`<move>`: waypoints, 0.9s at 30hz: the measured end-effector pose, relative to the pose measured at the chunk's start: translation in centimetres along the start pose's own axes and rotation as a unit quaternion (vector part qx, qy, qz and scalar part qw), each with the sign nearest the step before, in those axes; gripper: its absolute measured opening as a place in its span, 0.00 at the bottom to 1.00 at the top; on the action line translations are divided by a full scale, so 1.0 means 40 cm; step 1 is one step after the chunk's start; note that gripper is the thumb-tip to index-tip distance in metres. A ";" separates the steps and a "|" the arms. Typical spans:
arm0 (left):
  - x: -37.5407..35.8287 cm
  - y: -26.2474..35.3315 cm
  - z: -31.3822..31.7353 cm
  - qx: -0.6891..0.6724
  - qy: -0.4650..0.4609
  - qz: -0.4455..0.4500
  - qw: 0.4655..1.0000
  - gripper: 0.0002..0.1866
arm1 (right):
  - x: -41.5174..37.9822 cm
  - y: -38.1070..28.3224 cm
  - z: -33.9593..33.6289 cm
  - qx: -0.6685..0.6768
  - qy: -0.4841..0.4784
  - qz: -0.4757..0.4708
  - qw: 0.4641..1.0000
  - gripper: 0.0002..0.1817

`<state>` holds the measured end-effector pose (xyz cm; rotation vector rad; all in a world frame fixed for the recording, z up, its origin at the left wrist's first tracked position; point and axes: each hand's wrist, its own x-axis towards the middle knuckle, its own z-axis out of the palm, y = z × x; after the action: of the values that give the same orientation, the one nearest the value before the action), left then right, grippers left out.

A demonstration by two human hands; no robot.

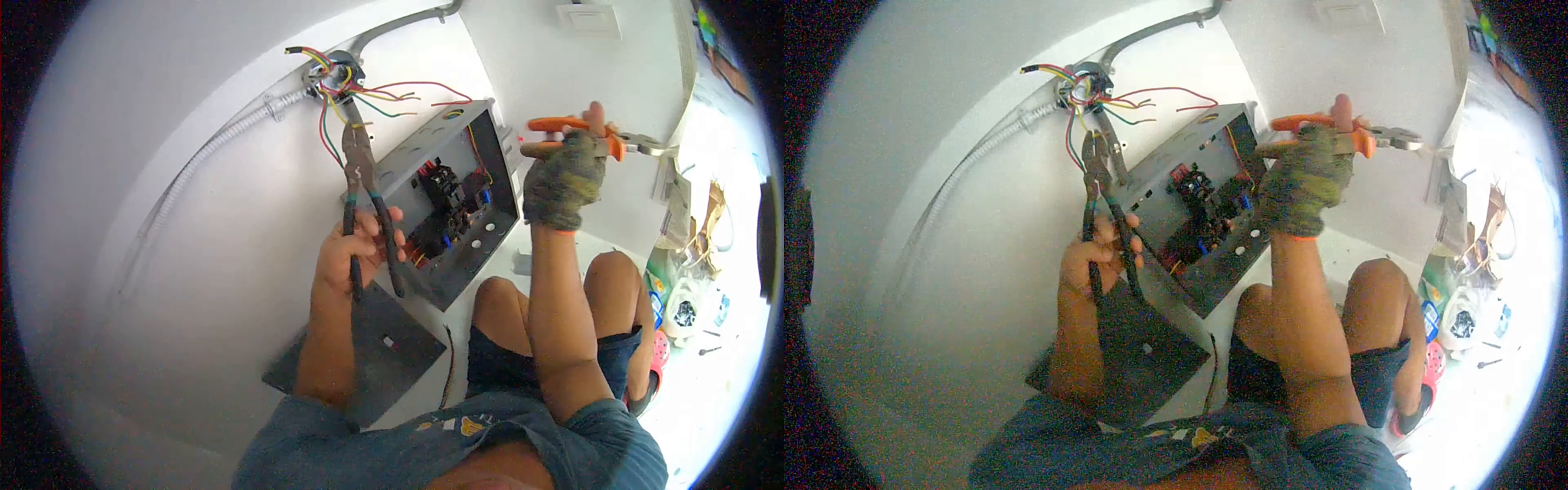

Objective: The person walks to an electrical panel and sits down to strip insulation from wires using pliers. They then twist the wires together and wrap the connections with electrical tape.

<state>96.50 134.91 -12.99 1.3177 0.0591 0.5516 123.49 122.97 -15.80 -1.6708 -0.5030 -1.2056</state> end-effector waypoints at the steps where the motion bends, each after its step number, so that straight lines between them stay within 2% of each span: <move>1: -0.002 0.011 0.008 -0.019 -0.011 0.002 1.000 0.12 | 0.003 0.008 -0.015 0.015 -0.140 -0.005 0.990 0.05; 3: -0.006 0.025 0.006 -0.029 -0.041 0.002 0.999 0.13 | 0.020 0.001 -0.071 0.045 -0.403 -0.009 0.914 0.04; 4: 0.000 0.032 0.000 -0.025 -0.045 0.004 0.999 0.13 | 0.002 -0.029 -0.103 0.014 -0.385 -0.262 0.885 0.07; 5: -0.004 0.034 -0.006 -0.028 -0.050 -0.001 0.998 0.13 | -0.044 -0.025 -0.079 0.242 -0.336 -0.294 0.862 0.06; 8: -0.012 0.043 -0.005 -0.031 -0.044 -0.011 0.998 0.12 | -0.080 -0.141 -0.084 0.435 -0.342 -0.218 0.804 0.13; 10: -0.019 0.045 -0.010 -0.034 -0.030 -0.011 0.999 0.11 | -0.014 -0.202 -0.143 0.307 -0.478 -0.194 0.800 0.18; 11: -0.014 0.042 -0.014 -0.033 -0.040 -0.008 0.999 0.11 | 0.006 -0.220 -0.132 0.307 -0.581 -0.054 0.752 0.22; 15: -0.005 0.029 -0.020 -0.040 -0.046 -0.008 0.998 0.11 | -0.008 -0.231 -0.073 0.341 -0.564 -0.064 0.749 0.23; 17: -0.010 0.030 -0.019 -0.032 -0.040 -0.006 0.999 0.11 | -0.017 -0.237 -0.058 0.329 -0.491 -0.123 0.797 0.22; 18: -0.011 0.031 -0.018 -0.022 -0.035 -0.003 0.999 0.10 | -0.018 -0.243 -0.040 0.329 -0.492 -0.126 0.796 0.22; 20: -0.014 0.035 -0.022 -0.020 -0.033 -0.008 0.999 0.10 | -0.013 -0.263 -0.024 0.303 -0.523 -0.020 0.796 0.22; 21: -0.016 0.038 -0.024 -0.015 -0.034 -0.014 0.999 0.10 | -0.005 -0.262 -0.035 0.303 -0.525 -0.021 0.796 0.22; 22: -0.016 0.039 -0.022 -0.016 -0.033 -0.014 0.999 0.10 | 0.008 -0.254 -0.047 0.323 -0.504 -0.090 0.796 0.21; 24: -0.016 0.042 -0.017 -0.005 -0.035 -0.006 0.999 0.12 | 0.008 -0.259 -0.054 0.342 -0.480 -0.160 0.792 0.21; 25: -0.017 0.050 -0.014 -0.005 -0.035 -0.005 0.999 0.12 | -0.012 -0.269 -0.039 0.347 -0.437 -0.120 0.821 0.20; 26: -0.019 0.059 -0.010 0.114 0.023 -0.002 0.993 0.13 | -0.017 -0.280 -0.044 0.350 -0.392 -0.080 0.847 0.20; 27: -0.020 0.064 -0.009 0.229 0.081 0.000 0.970 0.14 | -0.025 -0.280 -0.055 0.349 -0.393 -0.080 0.847 0.20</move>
<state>94.81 135.26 -10.93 1.7182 0.3386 0.6708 113.39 126.14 -11.37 -1.4074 -1.4194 -0.2795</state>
